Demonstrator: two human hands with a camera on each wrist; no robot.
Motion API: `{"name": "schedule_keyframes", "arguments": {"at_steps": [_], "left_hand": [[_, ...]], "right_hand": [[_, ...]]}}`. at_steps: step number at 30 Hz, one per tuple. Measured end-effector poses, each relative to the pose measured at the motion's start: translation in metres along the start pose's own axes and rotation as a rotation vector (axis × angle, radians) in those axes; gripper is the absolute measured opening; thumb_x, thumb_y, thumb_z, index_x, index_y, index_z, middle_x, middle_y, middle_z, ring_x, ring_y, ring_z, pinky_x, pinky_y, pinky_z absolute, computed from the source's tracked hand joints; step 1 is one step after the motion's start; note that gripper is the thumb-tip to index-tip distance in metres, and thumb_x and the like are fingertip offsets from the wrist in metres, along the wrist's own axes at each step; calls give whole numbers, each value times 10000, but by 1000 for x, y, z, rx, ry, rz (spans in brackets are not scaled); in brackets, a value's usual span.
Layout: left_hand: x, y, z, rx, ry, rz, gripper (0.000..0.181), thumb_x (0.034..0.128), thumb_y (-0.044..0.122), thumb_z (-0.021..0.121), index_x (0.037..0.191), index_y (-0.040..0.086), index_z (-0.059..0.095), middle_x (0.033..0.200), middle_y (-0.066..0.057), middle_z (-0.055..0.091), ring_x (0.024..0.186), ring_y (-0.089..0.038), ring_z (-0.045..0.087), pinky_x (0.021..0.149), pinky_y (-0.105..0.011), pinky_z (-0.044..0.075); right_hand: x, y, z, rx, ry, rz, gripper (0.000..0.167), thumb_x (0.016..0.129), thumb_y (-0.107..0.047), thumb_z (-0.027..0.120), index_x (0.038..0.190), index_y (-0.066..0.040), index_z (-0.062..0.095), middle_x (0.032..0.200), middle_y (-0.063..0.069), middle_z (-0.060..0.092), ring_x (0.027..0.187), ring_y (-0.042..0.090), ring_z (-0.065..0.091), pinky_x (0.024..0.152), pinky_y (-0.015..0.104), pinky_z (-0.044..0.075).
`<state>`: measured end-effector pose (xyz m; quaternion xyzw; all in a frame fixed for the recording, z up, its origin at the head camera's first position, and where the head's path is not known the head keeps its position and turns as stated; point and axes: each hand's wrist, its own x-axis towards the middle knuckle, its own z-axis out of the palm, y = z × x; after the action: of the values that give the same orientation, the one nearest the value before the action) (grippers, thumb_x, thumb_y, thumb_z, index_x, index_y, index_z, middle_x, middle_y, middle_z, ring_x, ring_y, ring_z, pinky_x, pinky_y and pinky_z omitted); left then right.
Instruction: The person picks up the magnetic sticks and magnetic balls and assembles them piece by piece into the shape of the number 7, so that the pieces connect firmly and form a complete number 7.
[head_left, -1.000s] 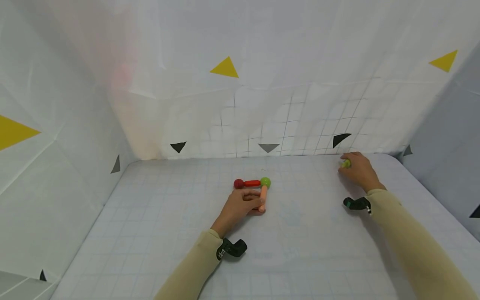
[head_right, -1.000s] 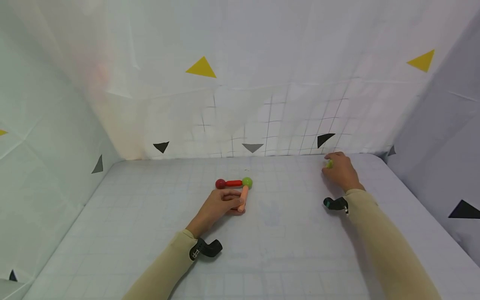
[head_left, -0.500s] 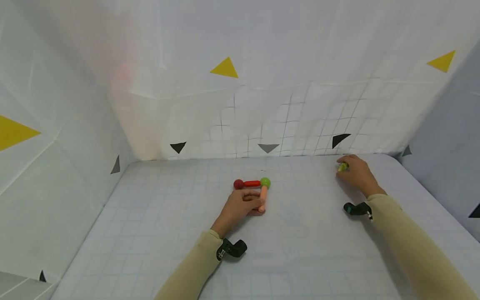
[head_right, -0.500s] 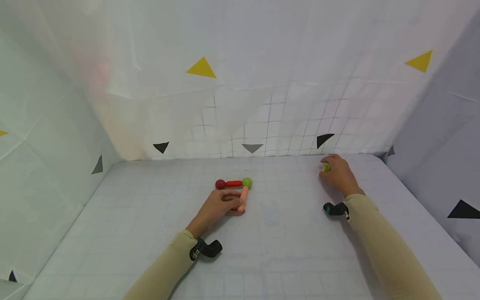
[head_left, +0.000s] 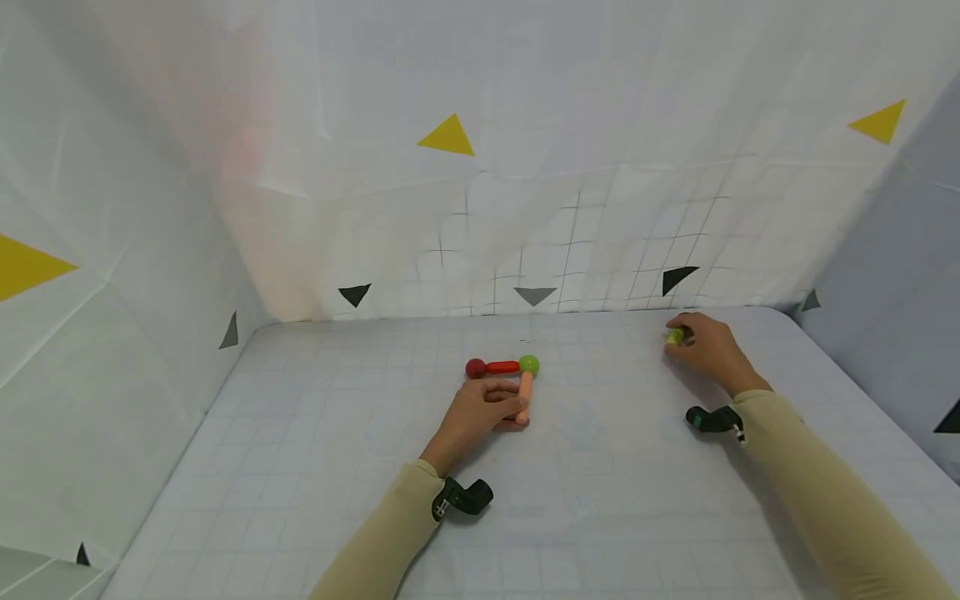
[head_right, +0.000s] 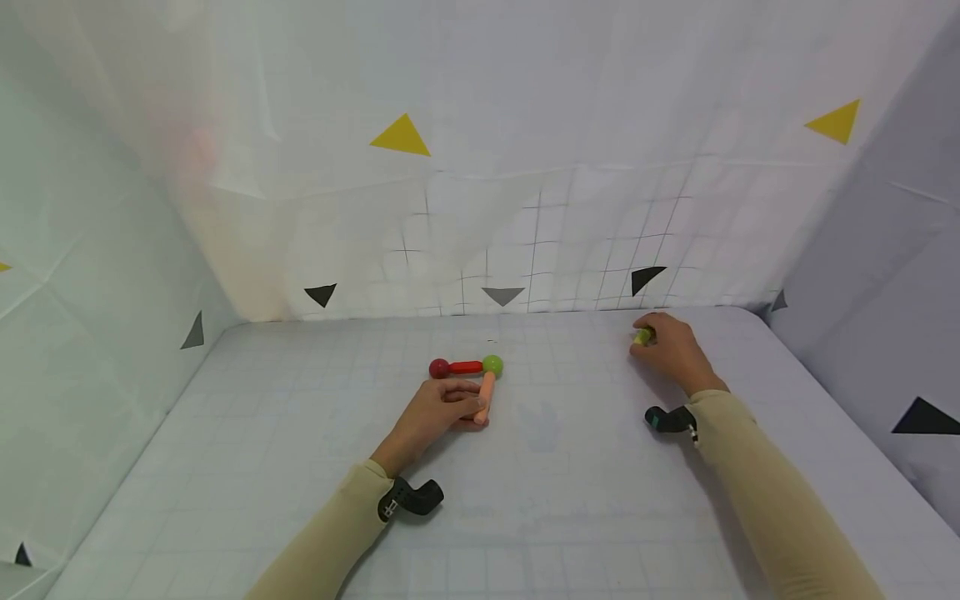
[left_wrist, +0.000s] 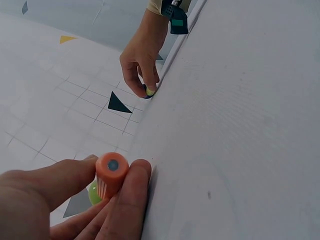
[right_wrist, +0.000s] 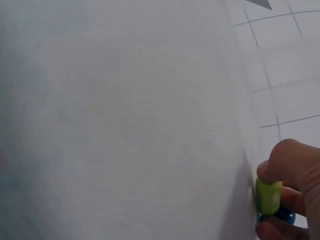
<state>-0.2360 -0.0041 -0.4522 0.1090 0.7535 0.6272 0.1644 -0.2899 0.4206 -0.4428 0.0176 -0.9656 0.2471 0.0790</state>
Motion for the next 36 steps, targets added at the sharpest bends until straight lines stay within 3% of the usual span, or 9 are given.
{"name": "schedule_keyframes", "arguments": {"at_steps": [14, 22, 36], "left_hand": [[1, 1, -1, 40, -3, 38, 370, 936, 269, 800, 1237, 64, 738, 1047, -22, 760, 1000, -142, 705, 991, -384, 506], [1, 1, 1, -76, -21, -6, 357, 938, 187, 795, 1248, 29, 717, 1065, -69, 751, 906, -201, 748, 844, -314, 588], [0, 1, -1, -75, -32, 1, 368, 938, 204, 790, 1260, 44, 714, 1064, -52, 756, 910, -205, 752, 890, -317, 569]], "right_hand": [[-8, -9, 0, 17, -30, -21, 426, 920, -123, 772, 1255, 105, 640, 1227, 285, 562, 1060, 441, 582, 877, 578, 503], [-11, -7, 2, 33, -36, 7, 514, 916, -134, 788, 1320, 116, 592, 1140, 286, 638, 1045, 441, 618, 871, 571, 513], [-23, -28, 1, 139, 14, -20, 553, 895, -93, 813, 1350, 113, 575, 1193, 291, 622, 1072, 472, 642, 873, 576, 553]]}}
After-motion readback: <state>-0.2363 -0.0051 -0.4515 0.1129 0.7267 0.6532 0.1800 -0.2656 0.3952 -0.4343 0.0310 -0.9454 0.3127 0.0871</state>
